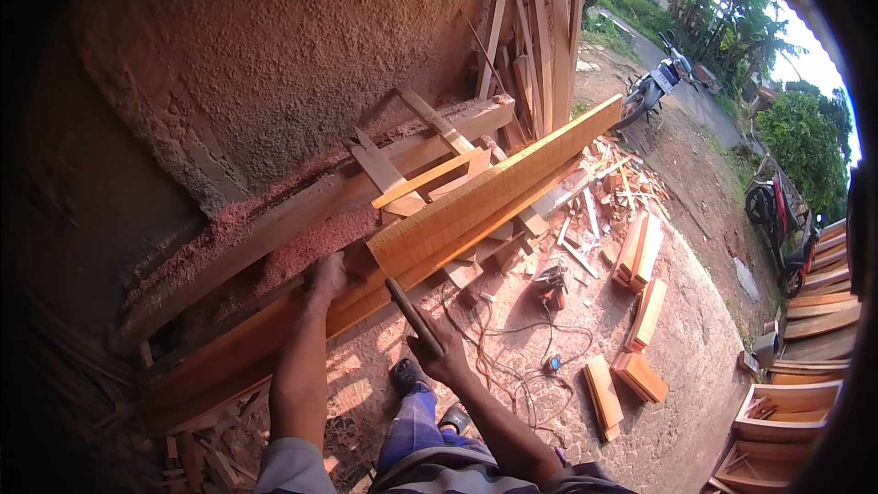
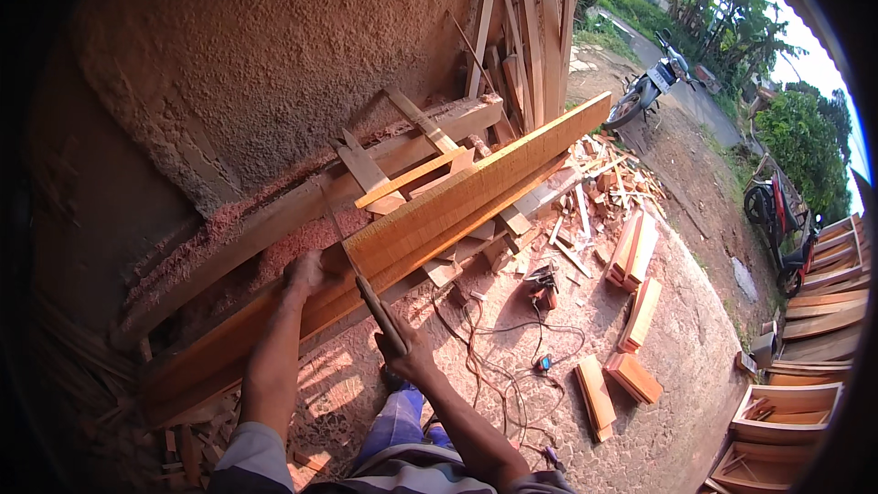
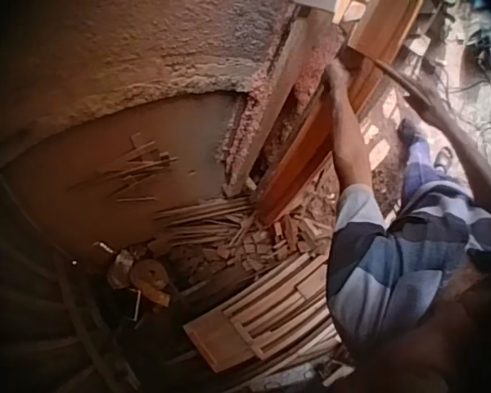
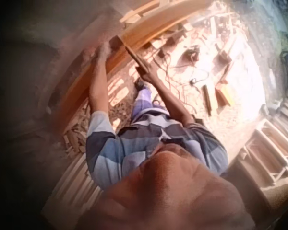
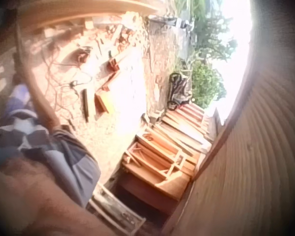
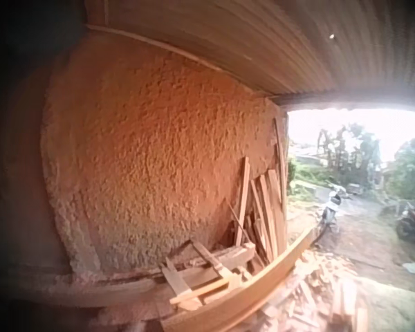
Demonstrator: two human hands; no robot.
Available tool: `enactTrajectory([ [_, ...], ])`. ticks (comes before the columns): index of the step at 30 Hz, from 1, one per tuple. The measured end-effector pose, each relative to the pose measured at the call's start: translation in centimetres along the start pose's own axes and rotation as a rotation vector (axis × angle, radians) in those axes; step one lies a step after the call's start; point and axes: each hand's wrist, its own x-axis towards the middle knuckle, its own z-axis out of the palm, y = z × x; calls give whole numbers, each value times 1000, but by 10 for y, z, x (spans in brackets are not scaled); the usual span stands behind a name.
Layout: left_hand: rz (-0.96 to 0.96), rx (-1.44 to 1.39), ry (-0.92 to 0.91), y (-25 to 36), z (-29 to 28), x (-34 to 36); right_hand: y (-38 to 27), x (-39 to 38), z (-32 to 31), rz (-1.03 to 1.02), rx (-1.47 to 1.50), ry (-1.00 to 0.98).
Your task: The person measures a wooden plank with a tape measure, marks it, and then uses a hand saw to cut the plank on a workbench. The person repositions the plank and continues sawing until the cut is complete.
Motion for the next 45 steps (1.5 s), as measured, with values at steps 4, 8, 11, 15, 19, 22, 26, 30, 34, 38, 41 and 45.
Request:
enactTrajectory([
  [4,-21,-55,-118,-5,-8,19,-31,-180,-89,193,-35,-67],
  [8,-110,95,-40,14,5,-11,-31,-96,-52,10,-1,-17],
  [11,10,60,184,20,20,-37,-13,62,26,-42,61,65],
  [15,-29,60,56,2,10,-11,0,65,32,-103,22,62],
  [19,-32,-45,-129,-11,-5,21,-15,-128,-62,-6,-116,-44],
  [22,-40,18,-73,2,2,5,-29,-156,-75,60,-154,-47],
  [26,-40,52,111,20,13,-36,-11,11,2,110,2,-34],
  [30,-20,60,77,15,4,-31,19,66,42,-8,53,9],
  [34,-59,-24,-103,2,-12,3,-1,-98,-46,-9,-132,-65],
  [38,-58,22,-50,6,-3,-6,-40,-157,-85,-44,-254,-35],
  [41,-50,-1,81,15,9,-26,-26,-54,-36,-136,-32,64],
  [45,26,-38,161,17,9,-37,14,45,28,-219,-47,59],
])
